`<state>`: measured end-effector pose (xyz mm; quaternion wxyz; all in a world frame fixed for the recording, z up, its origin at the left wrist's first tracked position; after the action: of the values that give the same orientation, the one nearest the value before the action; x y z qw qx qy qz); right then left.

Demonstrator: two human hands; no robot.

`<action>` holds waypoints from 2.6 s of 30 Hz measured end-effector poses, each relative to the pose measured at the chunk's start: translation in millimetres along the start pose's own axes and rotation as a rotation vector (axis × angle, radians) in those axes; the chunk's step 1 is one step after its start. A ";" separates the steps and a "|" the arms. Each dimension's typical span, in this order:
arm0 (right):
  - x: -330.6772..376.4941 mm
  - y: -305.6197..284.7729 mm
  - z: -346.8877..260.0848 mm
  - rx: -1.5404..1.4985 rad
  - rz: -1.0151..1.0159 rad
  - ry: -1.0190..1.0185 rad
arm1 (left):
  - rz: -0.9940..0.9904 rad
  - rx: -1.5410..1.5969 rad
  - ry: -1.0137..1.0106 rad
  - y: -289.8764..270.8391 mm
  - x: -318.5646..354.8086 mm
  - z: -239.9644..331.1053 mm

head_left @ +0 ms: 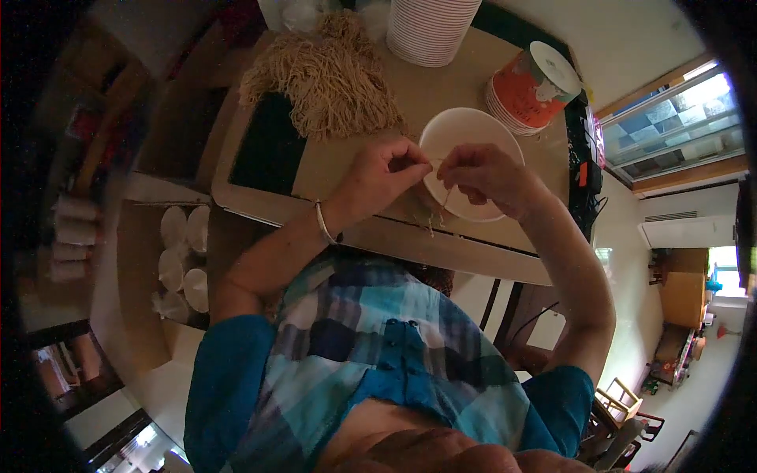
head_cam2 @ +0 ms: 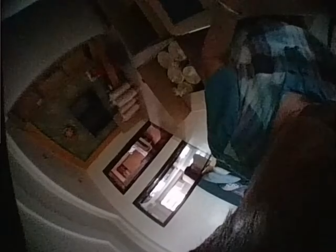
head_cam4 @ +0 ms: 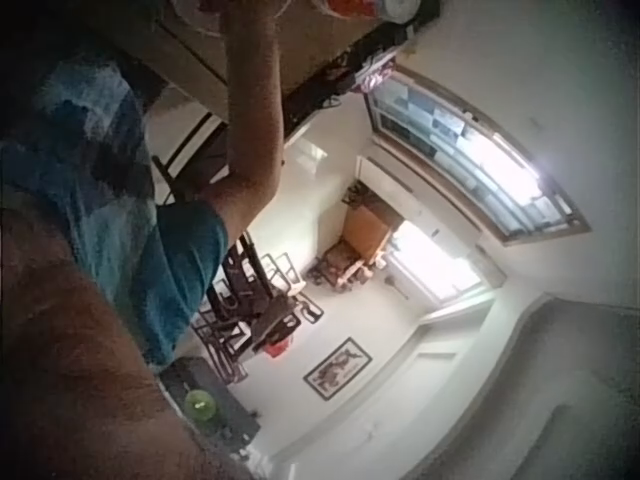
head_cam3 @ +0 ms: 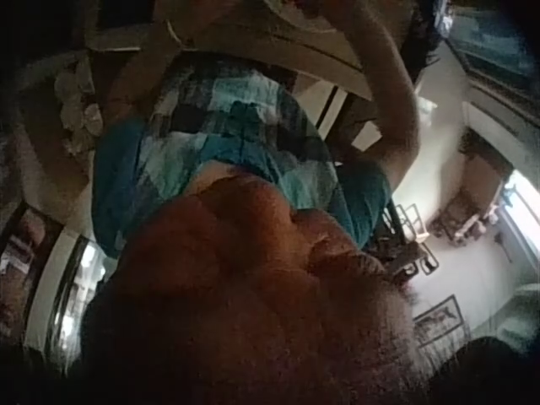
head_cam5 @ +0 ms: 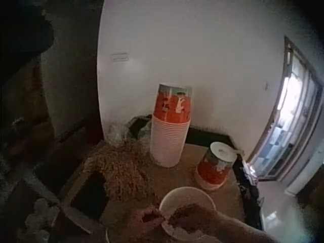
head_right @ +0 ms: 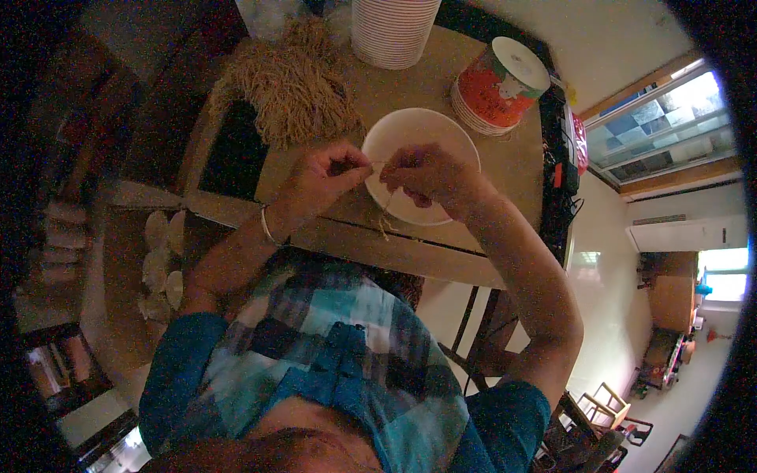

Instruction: Tying a knot in a thin piece of string or fiber over a white bowl.

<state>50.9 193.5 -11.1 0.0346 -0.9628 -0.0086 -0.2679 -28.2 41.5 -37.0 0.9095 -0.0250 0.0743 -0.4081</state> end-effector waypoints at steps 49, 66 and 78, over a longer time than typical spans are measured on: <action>31.8 58.2 -36.8 1.035 0.377 -0.751 | -0.299 -0.303 0.323 -20.7 -36.8 39.1; 30.0 76.9 -34.5 1.799 0.305 -0.779 | -0.615 -0.286 0.229 -9.6 -55.7 42.3; 8.1 61.2 -44.1 1.828 0.067 -0.580 | -0.643 -0.367 0.318 -9.6 -67.0 29.6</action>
<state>37.2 129.4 27.0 0.7763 -0.5923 -0.1949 0.0923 -74.6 84.7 0.9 0.6929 -0.1456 0.2742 -0.6507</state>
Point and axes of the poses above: each hand's wrist, its own x-axis away from the middle knuckle, its own y-axis out of the palm, z = x × y, the point moved 5 cm from there along -x, towards the middle knuckle, and after that the axes turned 2 degrees about -y, right-handed, at the moved point
